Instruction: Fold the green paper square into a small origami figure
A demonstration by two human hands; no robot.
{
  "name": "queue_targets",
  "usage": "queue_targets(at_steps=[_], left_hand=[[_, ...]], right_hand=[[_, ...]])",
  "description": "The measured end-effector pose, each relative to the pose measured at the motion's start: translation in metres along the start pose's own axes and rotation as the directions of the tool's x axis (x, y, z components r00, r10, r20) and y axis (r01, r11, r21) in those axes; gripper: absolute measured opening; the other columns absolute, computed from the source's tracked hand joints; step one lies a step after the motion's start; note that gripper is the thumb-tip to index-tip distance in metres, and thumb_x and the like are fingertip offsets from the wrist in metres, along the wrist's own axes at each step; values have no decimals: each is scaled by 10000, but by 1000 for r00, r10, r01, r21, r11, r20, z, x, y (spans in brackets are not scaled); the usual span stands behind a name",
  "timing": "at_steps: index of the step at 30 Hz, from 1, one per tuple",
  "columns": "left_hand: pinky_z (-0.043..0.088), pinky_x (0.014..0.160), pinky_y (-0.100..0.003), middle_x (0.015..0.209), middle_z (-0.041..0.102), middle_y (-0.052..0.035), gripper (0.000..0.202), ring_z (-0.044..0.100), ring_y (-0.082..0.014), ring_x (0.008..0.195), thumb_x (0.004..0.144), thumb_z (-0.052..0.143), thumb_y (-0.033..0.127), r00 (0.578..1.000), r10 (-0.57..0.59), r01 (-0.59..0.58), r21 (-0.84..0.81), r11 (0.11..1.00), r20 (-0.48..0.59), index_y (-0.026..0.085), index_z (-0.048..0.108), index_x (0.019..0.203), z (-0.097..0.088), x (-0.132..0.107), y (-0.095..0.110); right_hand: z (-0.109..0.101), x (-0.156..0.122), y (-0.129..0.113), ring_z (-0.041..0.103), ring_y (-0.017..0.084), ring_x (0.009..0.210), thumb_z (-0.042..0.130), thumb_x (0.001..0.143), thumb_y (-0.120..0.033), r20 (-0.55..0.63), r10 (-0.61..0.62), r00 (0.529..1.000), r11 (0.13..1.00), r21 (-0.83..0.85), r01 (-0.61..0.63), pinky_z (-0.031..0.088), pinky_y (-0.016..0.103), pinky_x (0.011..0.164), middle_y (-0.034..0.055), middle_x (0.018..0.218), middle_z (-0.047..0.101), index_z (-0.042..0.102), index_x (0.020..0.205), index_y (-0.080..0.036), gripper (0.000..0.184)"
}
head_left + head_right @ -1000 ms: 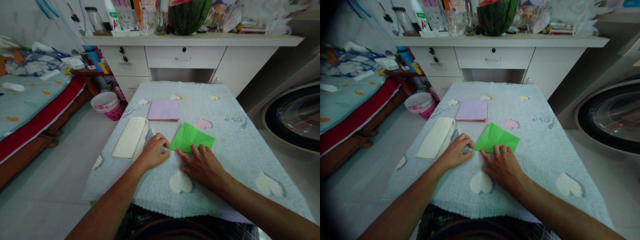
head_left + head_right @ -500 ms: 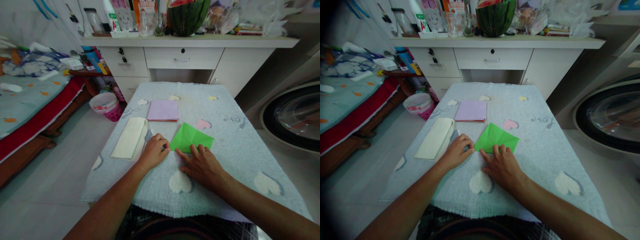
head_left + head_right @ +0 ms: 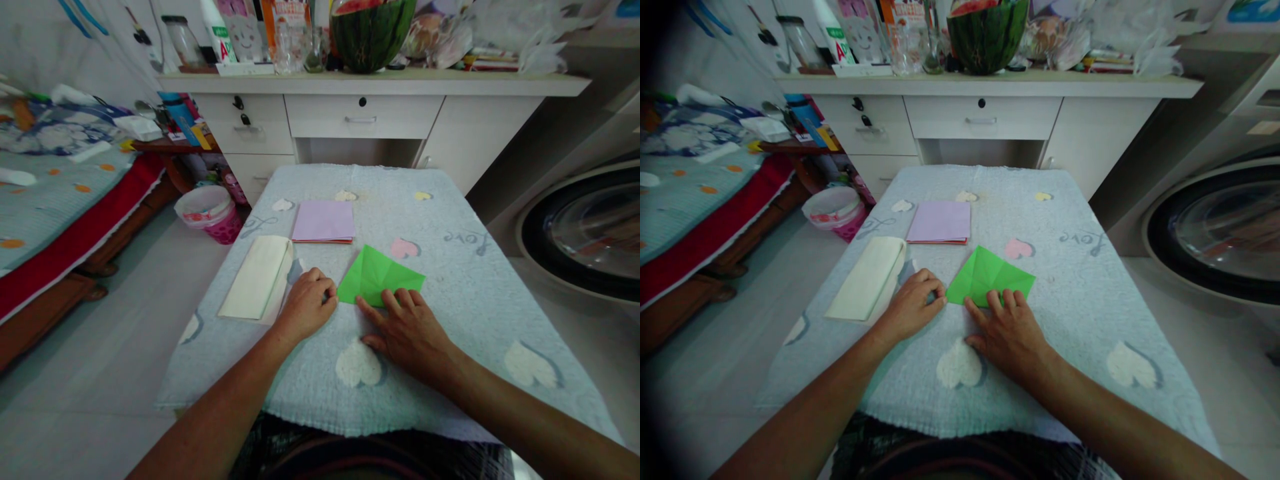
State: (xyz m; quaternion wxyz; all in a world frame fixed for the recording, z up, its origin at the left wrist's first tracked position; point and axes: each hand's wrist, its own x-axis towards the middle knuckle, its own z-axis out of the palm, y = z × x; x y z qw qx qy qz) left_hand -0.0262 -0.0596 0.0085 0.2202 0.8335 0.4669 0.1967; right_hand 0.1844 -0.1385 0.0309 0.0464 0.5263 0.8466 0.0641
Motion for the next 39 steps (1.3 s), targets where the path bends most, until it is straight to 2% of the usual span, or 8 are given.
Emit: queue_targets(at_steps=[11,22,31,36,38,39], left_hand=[[451,803,-327,823,521,-28,68,553,-188,843,773,566,149,1000,-10,10,20,1000,-1,192,610,743,1,0,1],[445,787,-329,819,523,-30,66,550,-191,833,771,565,149,1000,2,-2,21,1000,-4,187,603,733,1,0,1],[450,800,-333,836,532,-36,58,551,-194,842,782,564,153,1000,19,-18,59,998,-14,185,602,753,2,0,1],[458,803,-367,874,558,-46,62,543,-214,869,782,569,138,995,67,-50,208,977,-77,182,607,805,3,-6,10],[451,843,-416,984,601,-65,165,535,-248,953,795,580,123,981,153,-108,313,944,-122,190,626,938,5,-11,16],[448,865,-432,1049,619,-68,221,532,-258,998,819,565,111,964,239,-186,351,918,-114,200,625,1012,7,-13,19]], right_hand=[[10,-8,8,483,328,1047,428,881,-662,-17,24,1000,1000,10,-24,342,468,889,135,1231,556,473,1399,-305,631],[17,-16,13,436,357,1154,450,876,-656,-60,71,996,997,38,-68,341,495,945,132,1311,517,467,1396,-312,624],[24,-24,11,408,352,1237,446,890,-638,-92,95,991,994,70,-89,336,503,994,153,1380,482,485,1383,-263,620],[26,-25,12,416,354,1242,443,888,-643,-92,108,990,991,91,-100,346,508,994,138,1385,493,489,1381,-279,614],[27,-24,12,420,355,1241,437,888,-646,-92,110,990,990,98,-101,349,511,994,136,1377,502,496,1377,-281,613],[28,-24,12,419,355,1241,433,889,-647,-94,111,989,990,99,-101,348,512,997,135,1376,503,495,1379,-281,614]])
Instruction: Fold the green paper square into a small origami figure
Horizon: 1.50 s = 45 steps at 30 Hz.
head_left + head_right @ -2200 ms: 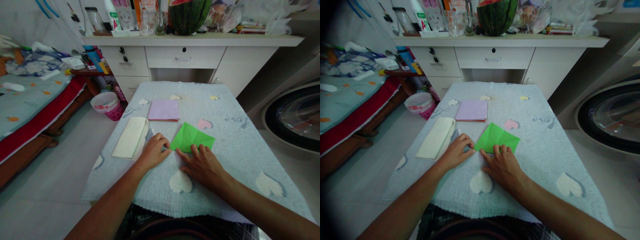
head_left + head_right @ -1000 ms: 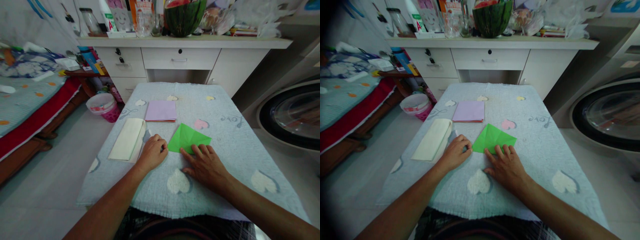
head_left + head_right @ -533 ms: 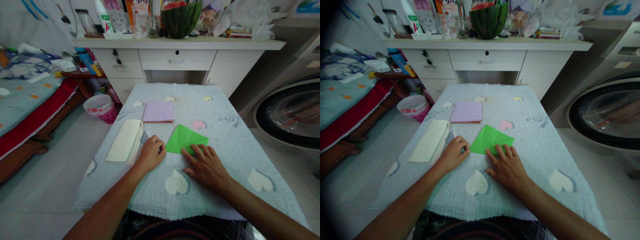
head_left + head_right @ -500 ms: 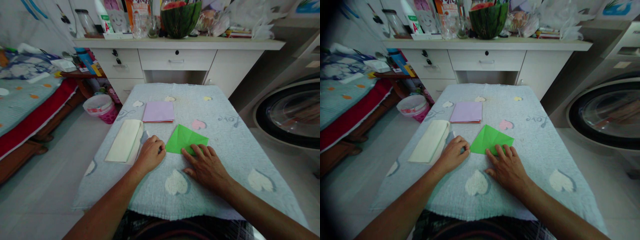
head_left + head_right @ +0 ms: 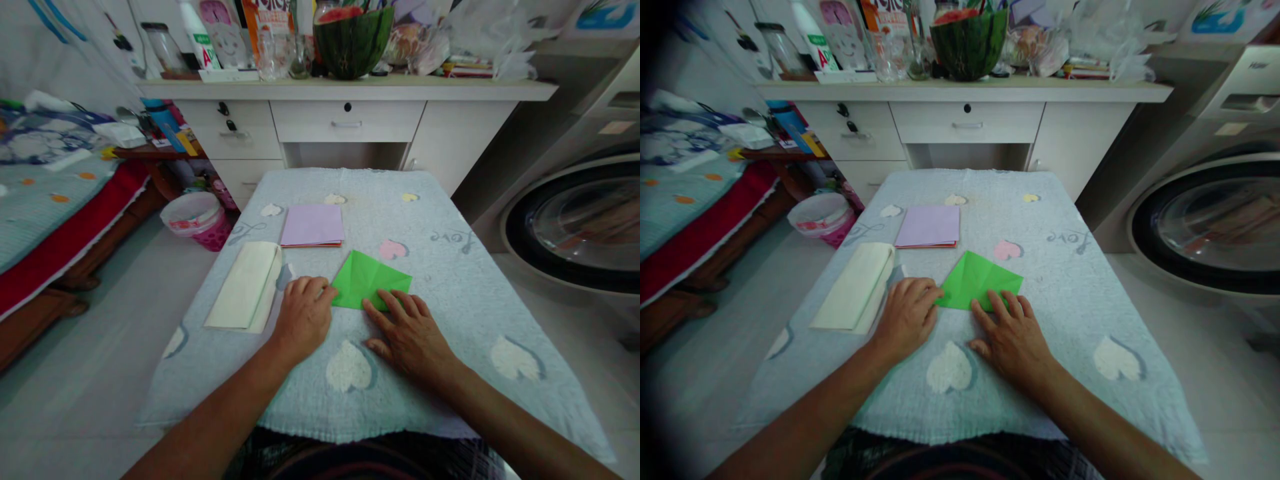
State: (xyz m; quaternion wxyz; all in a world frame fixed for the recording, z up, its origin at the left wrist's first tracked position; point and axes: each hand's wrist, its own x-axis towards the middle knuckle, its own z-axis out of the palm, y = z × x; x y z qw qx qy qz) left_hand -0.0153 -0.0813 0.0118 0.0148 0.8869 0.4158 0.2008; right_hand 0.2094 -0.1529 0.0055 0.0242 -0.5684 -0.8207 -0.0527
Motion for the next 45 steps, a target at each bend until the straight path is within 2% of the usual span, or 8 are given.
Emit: queue_targets(at_steps=[3,6,18,23,27,31,40,45], left_hand=[[448,954,-409,1174,634,-64,255,539,-225,1097,918,487,128,949,314,-314,-33,949,-1,196,596,1139,5,-5,12],[470,969,-368,1216,630,-88,313,557,-204,1121,960,420,142,919,394,-392,-53,918,25,142,535,1251,13,-9,19],[457,995,-388,1295,591,-72,383,535,-229,1136,938,457,149,943,259,-271,28,962,210,155,490,1320,22,-18,21],[467,967,-389,1264,598,-80,376,540,-229,1099,933,462,137,939,273,-285,31,958,207,144,498,1308,21,-16,22],[479,930,-381,1186,616,-85,339,545,-226,1060,938,465,155,935,285,-294,13,956,210,133,521,1271,17,-13,24],[479,917,-377,1083,628,-65,254,548,-218,1004,934,480,161,942,269,-274,-6,962,201,144,574,1170,17,-11,25],[464,871,-412,1045,620,-82,222,543,-235,980,938,466,211,972,115,-143,125,982,203,152,580,1119,6,-22,25],[452,883,-438,1079,618,-90,293,523,-258,1010,914,519,291,977,-6,-33,177,984,214,150,565,1167,-6,-33,21]], right_hand=[[2,0,0,421,353,1238,425,893,-648,-14,3,1000,1000,2,-3,341,514,1005,135,1376,503,494,1383,-278,618],[2,-1,-1,429,355,1227,426,894,-645,-14,11,1000,1000,5,-11,337,520,1007,136,1369,510,499,1382,-277,615],[3,-5,7,427,340,1243,475,911,-581,4,33,999,998,49,-33,307,519,1025,91,1406,512,507,1367,-246,567],[-10,2,7,427,348,1213,537,920,-335,-16,49,999,999,14,-49,291,509,1017,77,1322,588,593,1256,-173,376],[-23,21,-7,502,302,1060,511,888,-138,17,30,999,999,39,-31,376,441,904,129,1185,616,676,960,-151,181],[-17,31,-21,522,221,894,468,863,-25,17,-38,999,968,249,33,424,353,832,105,1030,612,623,1066,-145,282],[5,19,-22,502,243,955,505,879,-90,-19,-118,993,975,187,119,425,371,855,125,1059,607,579,1229,-105,359],[-6,22,-34,493,259,938,527,922,-299,-5,-75,997,993,92,75,413,384,815,113,1060,586,499,1369,-233,453]])
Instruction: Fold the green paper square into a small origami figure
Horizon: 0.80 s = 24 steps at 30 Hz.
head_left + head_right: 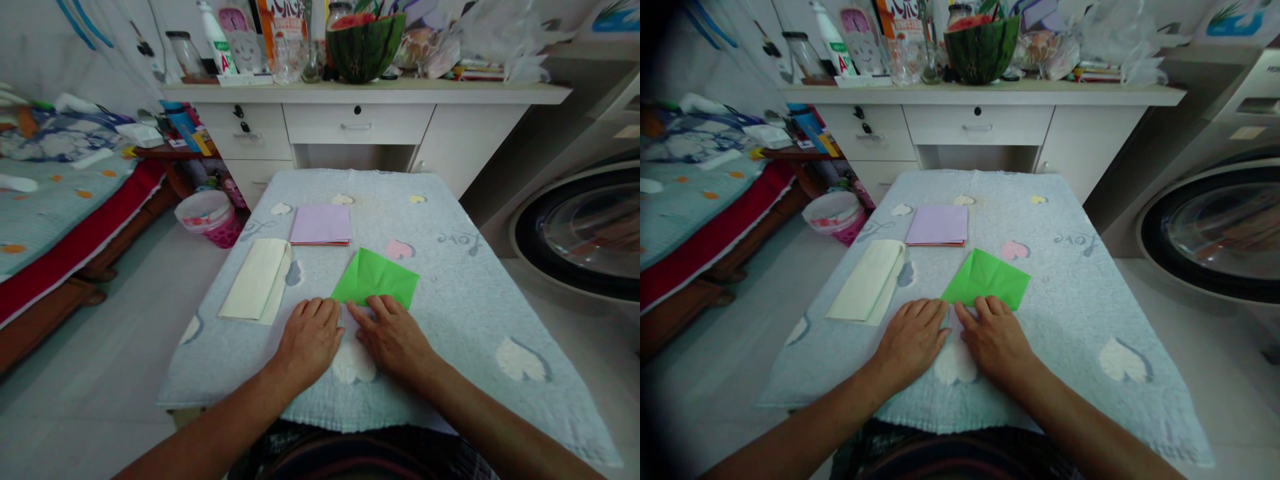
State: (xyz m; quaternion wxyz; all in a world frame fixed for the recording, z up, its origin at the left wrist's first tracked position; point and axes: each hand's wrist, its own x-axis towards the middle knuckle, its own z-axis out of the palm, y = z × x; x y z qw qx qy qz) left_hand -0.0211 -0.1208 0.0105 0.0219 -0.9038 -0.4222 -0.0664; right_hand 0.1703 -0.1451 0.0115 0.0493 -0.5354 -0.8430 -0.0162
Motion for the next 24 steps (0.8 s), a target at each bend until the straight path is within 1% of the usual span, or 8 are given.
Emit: queue_targets(at_steps=[2,4,8,13,16,19,24], left_hand=[[457,880,-433,1088,617,-87,303,524,-254,1011,909,526,292,1000,-13,13,-19,1000,1,157,560,1178,0,-2,-2],[464,879,-422,1095,616,-87,292,528,-251,1015,900,536,283,1000,-18,18,-45,999,-6,161,565,1164,1,-2,-3],[477,883,-402,1079,611,-93,288,532,-248,1015,880,563,271,1000,-30,29,-87,996,-6,143,575,1138,2,0,-4],[482,893,-406,1075,605,-106,325,525,-257,1006,879,580,299,1000,-25,25,-74,997,2,105,581,1139,1,0,-6],[486,861,-405,1054,609,-101,290,532,-255,987,884,579,315,1000,-9,9,-44,999,16,122,599,1099,0,0,-7],[489,809,-401,1048,612,-106,260,537,-257,973,893,566,329,1000,9,-9,14,1000,21,135,610,1060,-1,0,-8],[480,787,-397,1056,619,-113,260,544,-257,979,910,538,334,999,18,-22,80,997,50,136,612,1061,-6,1,-7]], right_hand=[[-6,3,-6,489,270,930,537,915,-416,11,19,1000,999,-26,-19,402,394,802,111,1049,582,492,1377,-282,483],[-10,6,-12,486,277,924,533,900,-504,25,29,999,999,-46,-28,391,400,790,114,1041,583,495,1373,-306,514],[-14,11,-18,483,283,919,500,889,-585,33,40,999,996,-75,-38,379,394,752,118,1044,588,493,1372,-316,554],[-14,13,-20,495,297,934,487,894,-588,40,62,997,995,-75,-59,376,406,747,117,1055,590,503,1364,-306,548],[-13,10,-18,499,297,950,497,902,-559,40,65,997,996,-61,-63,379,419,770,115,1067,594,519,1349,-272,531],[-13,2,-13,503,289,973,526,902,-521,36,58,998,997,-48,-57,379,431,820,107,1084,601,538,1323,-238,508],[-13,-16,2,519,269,994,528,917,-471,37,68,997,997,-36,-66,384,420,866,99,1140,609,567,1278,-201,453]])
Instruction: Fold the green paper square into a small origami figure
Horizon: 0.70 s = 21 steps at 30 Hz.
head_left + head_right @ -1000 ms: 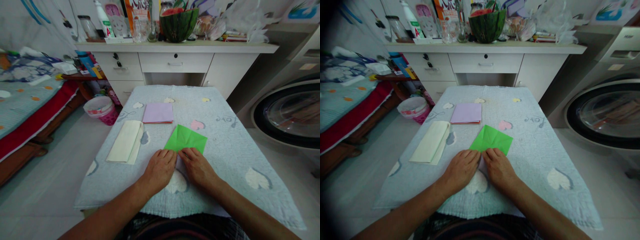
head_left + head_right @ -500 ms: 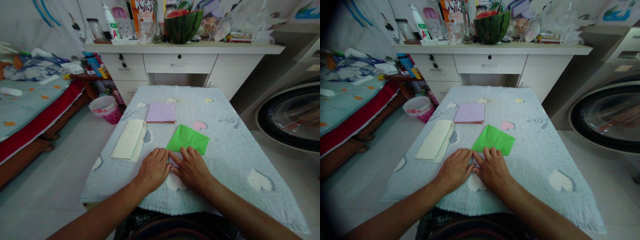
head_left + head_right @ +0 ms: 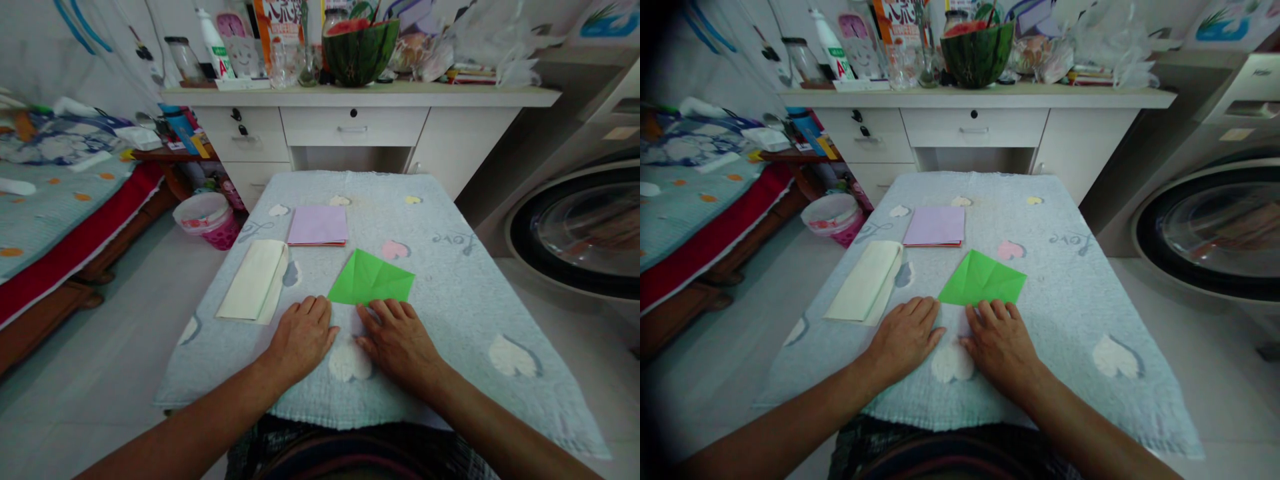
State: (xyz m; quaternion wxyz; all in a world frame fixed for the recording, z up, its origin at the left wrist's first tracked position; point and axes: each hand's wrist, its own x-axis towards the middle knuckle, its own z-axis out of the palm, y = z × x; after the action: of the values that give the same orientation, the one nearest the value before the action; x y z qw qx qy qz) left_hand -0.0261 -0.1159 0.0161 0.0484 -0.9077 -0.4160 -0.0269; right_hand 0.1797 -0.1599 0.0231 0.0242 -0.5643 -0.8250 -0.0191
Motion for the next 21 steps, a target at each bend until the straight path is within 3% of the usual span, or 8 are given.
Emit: queue_targets(at_steps=[18,21], left_hand=[[502,790,-415,1063,618,-114,238,556,-272,994,887,560,273,999,-22,24,-56,998,33,140,607,1078,-4,0,0],[503,809,-422,1101,612,-124,280,550,-272,1001,893,542,270,1000,-16,18,-54,998,27,136,584,1135,-2,-1,-2]], right_hand=[[5,-58,54,518,293,1115,575,896,-403,-58,91,994,995,-47,-94,398,454,945,80,1231,611,563,1276,-211,426],[-1,-58,64,554,287,1065,562,904,-374,-58,88,994,996,-18,-89,429,456,908,92,1189,631,617,1201,-201,348]])
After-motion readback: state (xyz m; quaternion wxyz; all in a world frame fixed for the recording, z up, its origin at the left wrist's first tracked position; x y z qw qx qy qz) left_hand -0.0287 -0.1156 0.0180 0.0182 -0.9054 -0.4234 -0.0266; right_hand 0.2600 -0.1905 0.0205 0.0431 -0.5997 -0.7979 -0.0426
